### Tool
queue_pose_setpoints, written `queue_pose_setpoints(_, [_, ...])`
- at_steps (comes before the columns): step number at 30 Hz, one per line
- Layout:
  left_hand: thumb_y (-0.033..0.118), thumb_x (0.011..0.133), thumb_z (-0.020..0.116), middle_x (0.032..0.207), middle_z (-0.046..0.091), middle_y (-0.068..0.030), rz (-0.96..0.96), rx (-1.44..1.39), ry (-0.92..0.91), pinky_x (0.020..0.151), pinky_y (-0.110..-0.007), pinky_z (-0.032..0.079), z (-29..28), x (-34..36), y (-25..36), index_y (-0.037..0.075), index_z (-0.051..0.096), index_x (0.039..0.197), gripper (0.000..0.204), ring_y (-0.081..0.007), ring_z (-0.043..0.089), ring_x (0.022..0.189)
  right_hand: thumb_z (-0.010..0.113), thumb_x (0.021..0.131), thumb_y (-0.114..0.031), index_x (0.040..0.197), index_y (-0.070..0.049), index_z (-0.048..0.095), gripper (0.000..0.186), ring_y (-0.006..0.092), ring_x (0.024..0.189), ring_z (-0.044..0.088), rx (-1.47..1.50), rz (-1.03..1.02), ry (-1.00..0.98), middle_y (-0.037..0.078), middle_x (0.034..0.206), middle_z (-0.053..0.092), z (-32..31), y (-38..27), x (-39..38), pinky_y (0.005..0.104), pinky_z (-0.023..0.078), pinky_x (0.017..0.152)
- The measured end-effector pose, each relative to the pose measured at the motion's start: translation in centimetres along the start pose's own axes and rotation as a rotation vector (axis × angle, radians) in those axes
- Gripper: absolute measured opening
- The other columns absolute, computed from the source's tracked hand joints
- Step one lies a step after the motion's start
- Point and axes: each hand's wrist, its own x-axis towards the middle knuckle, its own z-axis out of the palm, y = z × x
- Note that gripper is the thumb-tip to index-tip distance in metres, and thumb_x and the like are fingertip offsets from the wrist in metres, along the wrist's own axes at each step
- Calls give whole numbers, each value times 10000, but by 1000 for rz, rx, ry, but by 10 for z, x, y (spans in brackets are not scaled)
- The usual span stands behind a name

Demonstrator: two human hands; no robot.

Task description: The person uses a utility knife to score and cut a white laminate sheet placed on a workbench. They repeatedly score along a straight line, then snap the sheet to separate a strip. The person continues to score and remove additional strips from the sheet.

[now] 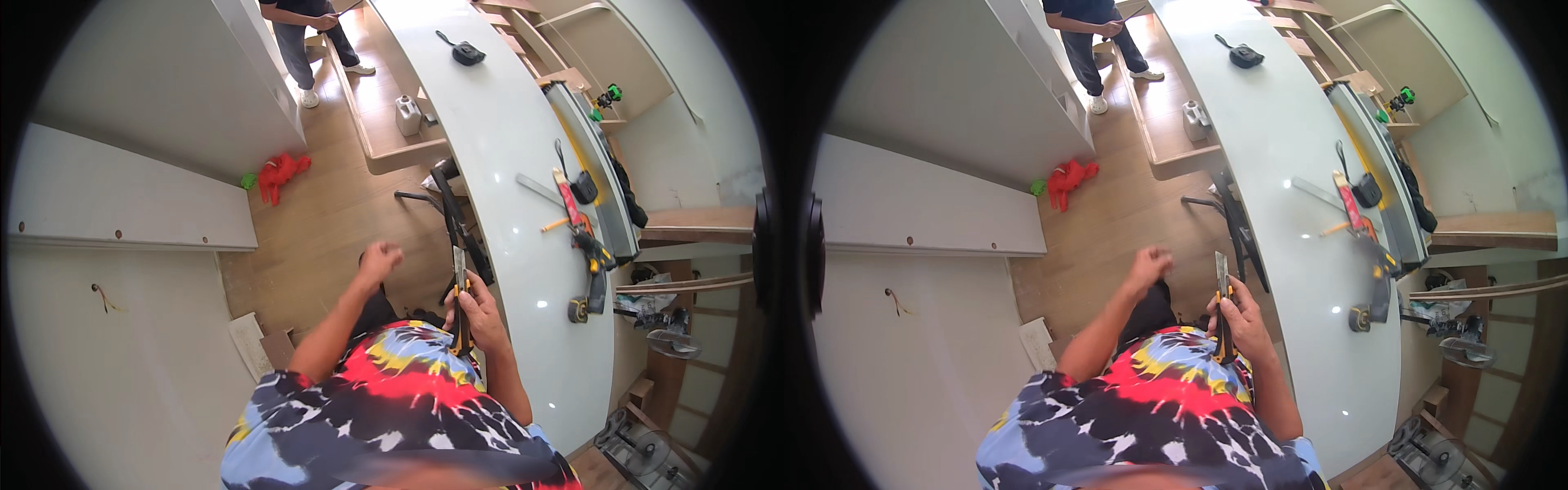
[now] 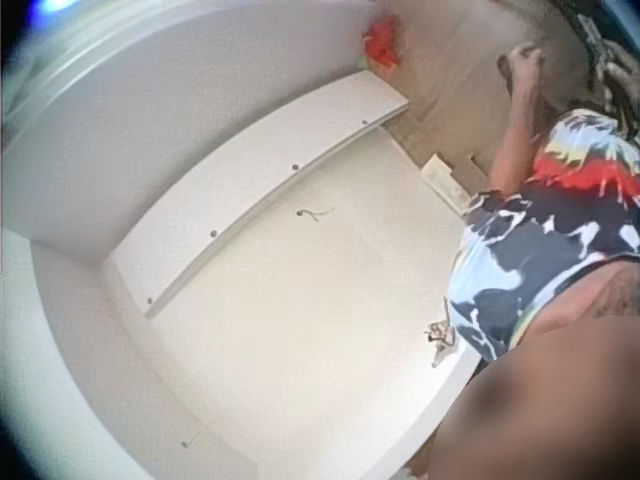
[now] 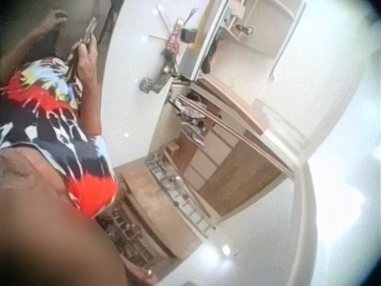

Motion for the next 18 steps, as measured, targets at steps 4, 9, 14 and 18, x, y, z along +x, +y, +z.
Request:
queue_pose_setpoints(4, [151, 843, 716, 889, 762, -116, 175, 275, 149, 750, -334, 562, -74, 144, 123, -28, 658, 1270, 467, -179, 727, 812, 526, 1090, -206, 1467, 7, 410, 448, 160, 733, 704, 10, -42, 98, 144, 1113, 663, 35, -11, 38, 309, 630, 619])
queue_pose_setpoints(9, [173, 874, 725, 1002, 755, -180, 369, 354, 311, 819, -369, 572, -134, 270, 247, -3, 564, 1408, 585, -234, 736, 886, 532, 1089, -216, 1375, 2, 503, 360, 140, 678, 690, -6, -13, 223, 114, 1034, 683, 61, -24, 82, 276, 604, 552])
queue_pose_setpoints(14, [211, 902, 736, 1011, 743, -156, 334, 200, 16, 805, -349, 560, -108, 300, 246, -9, 570, 1411, 579, -211, 705, 893, 547, 1085, -224, 1353, -16, 533, 340, 119, 674, 668, 10, -39, 293, 98, 978, 679, 74, -34, 120, 268, 580, 542])
queue_pose_setpoints(18, [228, 966, 697, 1030, 723, -96, 174, 303, -244, 765, -328, 540, -48, 261, 176, -17, 640, 1322, 436, -154, 658, 882, 572, 1072, -205, 1357, -3, 526, 352, 117, 688, 660, 56, -42, 307, 97, 960, 672, 72, -48, 146, 263, 577, 550])
